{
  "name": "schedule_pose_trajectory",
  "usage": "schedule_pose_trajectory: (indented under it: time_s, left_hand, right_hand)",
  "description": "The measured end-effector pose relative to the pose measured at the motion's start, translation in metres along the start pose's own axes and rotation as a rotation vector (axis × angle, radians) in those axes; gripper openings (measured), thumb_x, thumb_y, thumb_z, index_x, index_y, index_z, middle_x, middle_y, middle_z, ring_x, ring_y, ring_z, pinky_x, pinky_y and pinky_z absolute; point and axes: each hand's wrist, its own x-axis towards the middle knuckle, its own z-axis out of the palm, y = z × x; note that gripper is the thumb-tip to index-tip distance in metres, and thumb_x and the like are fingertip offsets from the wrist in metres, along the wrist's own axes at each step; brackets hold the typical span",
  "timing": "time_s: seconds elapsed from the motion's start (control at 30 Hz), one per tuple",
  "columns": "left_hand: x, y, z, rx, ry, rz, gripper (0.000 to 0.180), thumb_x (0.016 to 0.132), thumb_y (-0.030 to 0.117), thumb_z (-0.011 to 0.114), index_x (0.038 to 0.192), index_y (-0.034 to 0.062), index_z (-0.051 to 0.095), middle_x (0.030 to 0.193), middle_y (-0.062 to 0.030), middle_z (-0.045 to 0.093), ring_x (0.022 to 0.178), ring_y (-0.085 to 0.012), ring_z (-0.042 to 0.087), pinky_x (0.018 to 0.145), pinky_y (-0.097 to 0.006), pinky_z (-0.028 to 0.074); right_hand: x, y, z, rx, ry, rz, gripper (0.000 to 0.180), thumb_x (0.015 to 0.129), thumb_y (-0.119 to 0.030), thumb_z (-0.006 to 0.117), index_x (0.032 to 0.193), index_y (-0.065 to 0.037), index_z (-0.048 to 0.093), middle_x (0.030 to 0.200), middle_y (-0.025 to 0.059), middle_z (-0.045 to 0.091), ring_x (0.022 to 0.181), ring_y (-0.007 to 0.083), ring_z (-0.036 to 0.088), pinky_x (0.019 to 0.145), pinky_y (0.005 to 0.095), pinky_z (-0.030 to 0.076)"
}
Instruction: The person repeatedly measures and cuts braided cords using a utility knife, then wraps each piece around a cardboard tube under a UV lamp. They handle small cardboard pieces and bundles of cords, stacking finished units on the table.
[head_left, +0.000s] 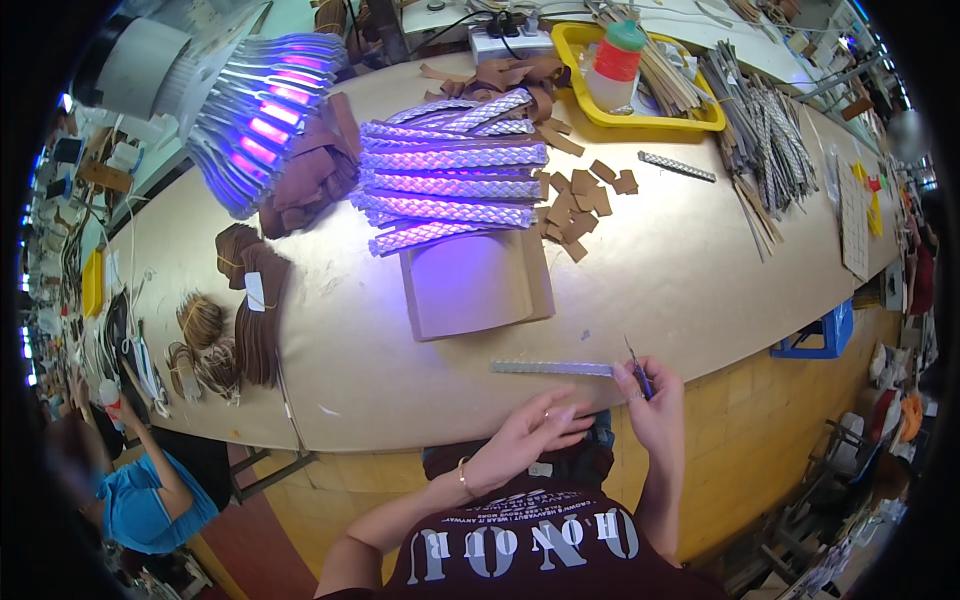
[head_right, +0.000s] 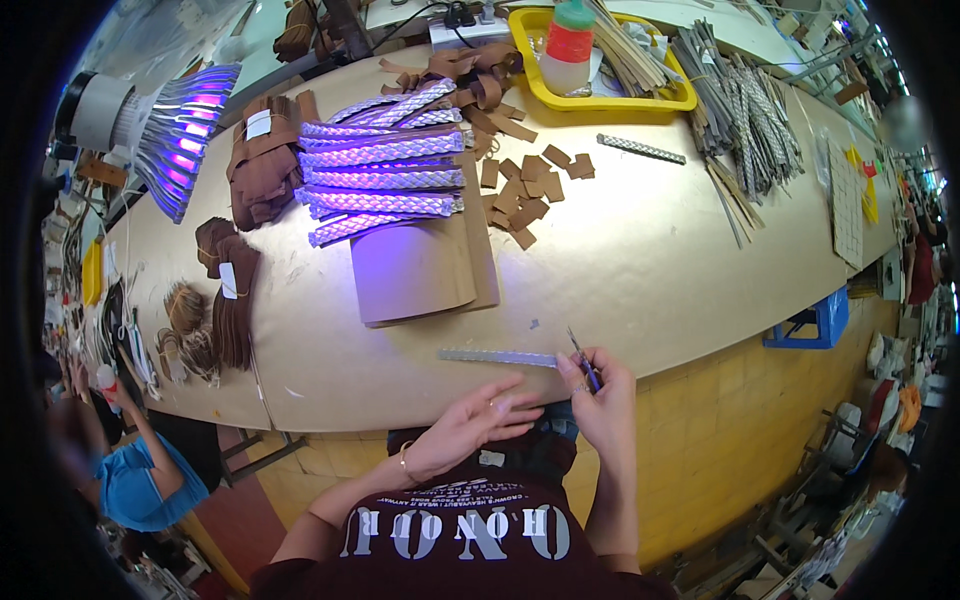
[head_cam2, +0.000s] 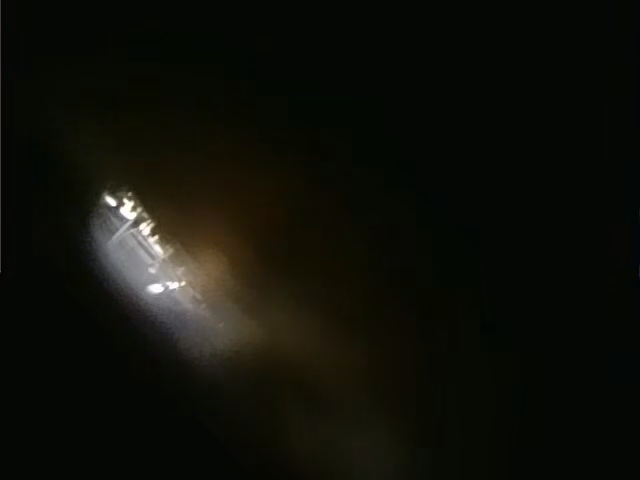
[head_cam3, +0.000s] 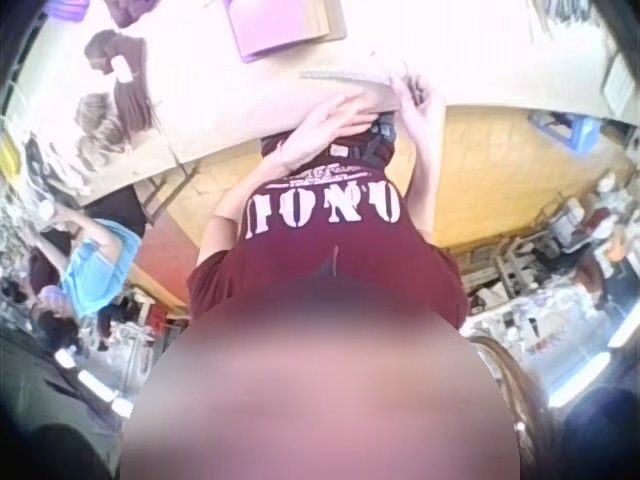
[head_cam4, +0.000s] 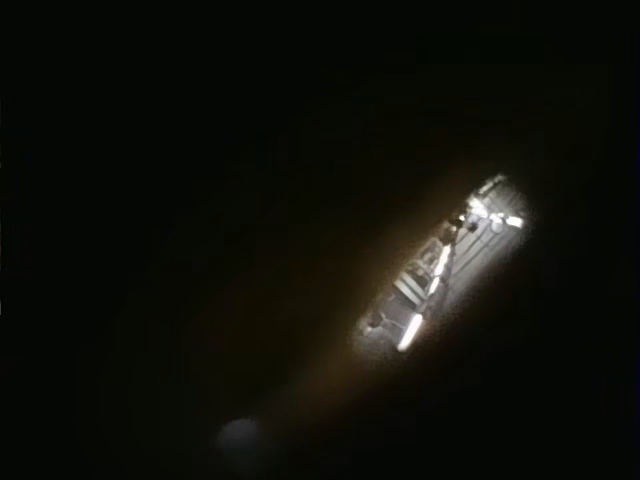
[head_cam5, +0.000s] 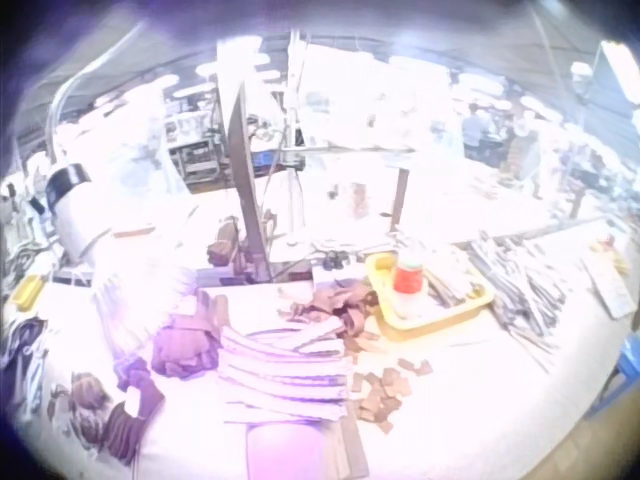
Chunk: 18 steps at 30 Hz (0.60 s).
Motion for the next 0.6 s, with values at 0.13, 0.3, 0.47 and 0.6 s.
schedule_pose_trajectory:
  time_s: [0.13,0.3,0.47,0.6]
  left_hand:
    - [0.026,0.012,0.012,-0.208,0.259,0.133,0.039,0.104,0.023,0.042,0.134,-0.0018,0.045,0.131,-0.016,0.055,0.123,-0.0249,0.054,0.098,-0.037,0.051]
    - [0.012,0.019,0.02,0.001,0.263,0.307,0.033,0.104,0.018,0.043,0.128,-0.0028,0.051,0.111,-0.0133,0.064,0.103,-0.0198,0.064,0.094,-0.036,0.053]
    - [0.0,0.034,0.023,0.326,0.035,0.295,0.031,0.103,0.018,0.044,0.123,-0.0027,0.057,0.091,-0.007,0.065,0.081,-0.0126,0.062,0.076,-0.028,0.051]
    - [0.005,0.065,0.004,0.912,-0.07,0.113,0.027,0.098,0.024,0.052,0.113,0.0025,0.06,0.077,-0.0126,0.063,0.068,-0.0251,0.061,0.066,-0.038,0.048]
  right_hand:
    - [-0.011,-0.005,-0.005,0.044,-0.051,0.009,0.017,0.091,-0.014,0.067,0.083,-0.002,0.058,0.066,-0.0072,0.046,0.059,0.0012,0.037,0.052,0.0195,0.029]
    - [-0.013,-0.009,-0.01,0.112,-0.002,-0.039,0.013,0.092,-0.012,0.067,0.091,-0.003,0.058,0.068,-0.008,0.046,0.06,0.0003,0.037,0.053,0.0177,0.029]
    - [-0.004,-0.025,-0.009,0.221,-0.099,-0.132,0.018,0.089,-0.01,0.069,0.103,-0.002,0.062,0.068,-0.0081,0.046,0.06,0.0001,0.037,0.053,0.0174,0.029]
    - [0.019,-0.031,0.0,0.143,-0.267,-0.142,0.022,0.086,-0.011,0.072,0.104,0.0,0.066,0.066,-0.0073,0.049,0.06,0.0012,0.041,0.054,0.0182,0.034]
